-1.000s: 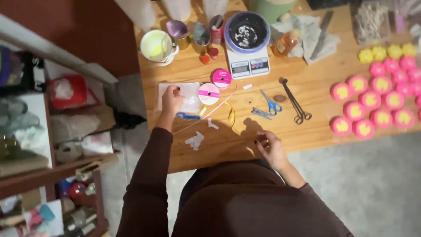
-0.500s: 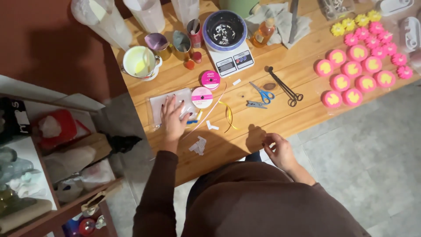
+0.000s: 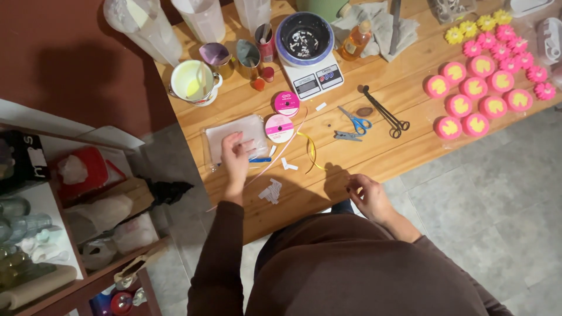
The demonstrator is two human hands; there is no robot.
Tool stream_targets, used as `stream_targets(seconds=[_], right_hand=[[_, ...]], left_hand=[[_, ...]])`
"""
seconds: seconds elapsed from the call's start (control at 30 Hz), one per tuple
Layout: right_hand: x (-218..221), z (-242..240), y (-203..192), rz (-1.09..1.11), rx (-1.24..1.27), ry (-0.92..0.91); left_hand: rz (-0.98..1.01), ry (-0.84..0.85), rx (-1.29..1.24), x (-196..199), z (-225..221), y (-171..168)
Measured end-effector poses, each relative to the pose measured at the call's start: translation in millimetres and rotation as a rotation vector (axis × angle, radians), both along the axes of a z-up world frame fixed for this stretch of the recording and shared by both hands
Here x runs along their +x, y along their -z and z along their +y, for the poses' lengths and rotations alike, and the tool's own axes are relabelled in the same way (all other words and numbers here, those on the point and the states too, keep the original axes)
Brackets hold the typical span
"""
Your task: Measuring ribbon, cutting it, and packaging small yellow decorative items into bags.
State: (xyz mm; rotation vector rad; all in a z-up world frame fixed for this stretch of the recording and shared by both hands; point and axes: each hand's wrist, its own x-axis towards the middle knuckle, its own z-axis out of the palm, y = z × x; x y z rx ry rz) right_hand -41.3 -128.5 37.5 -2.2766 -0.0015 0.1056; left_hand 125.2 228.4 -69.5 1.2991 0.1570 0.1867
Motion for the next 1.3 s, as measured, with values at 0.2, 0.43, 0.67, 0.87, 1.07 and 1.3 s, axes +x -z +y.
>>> stream_targets(seconds=[0.2, 0.43, 0.67, 0.87, 1.07, 1.3], right_hand=[[-4, -1, 2, 0.009, 0.073, -0.011], [-10, -3, -5, 0.024, 0.042, 0.036], [-11, -5, 0, 0.032, 0.017, 0.054], [-9, -2, 4, 0.043, 0.003, 0.027], [-8, -1, 4, 0.037, -0.011, 0.003], [-8, -4, 3, 0.046, -0.009, -0.015]], left_hand=[[0.008, 0.281, 0.915, 33, 20, -18], [-0.369, 0.258, 1.156, 32, 20, -43], [-0.415, 0.159, 1.065, 35, 24, 3], [-0.447, 0.081, 1.199, 19, 15, -23], [-0.42, -0.013, 1.204, 20, 14, 0], [0.111, -0.089, 0.107, 55, 35, 70]])
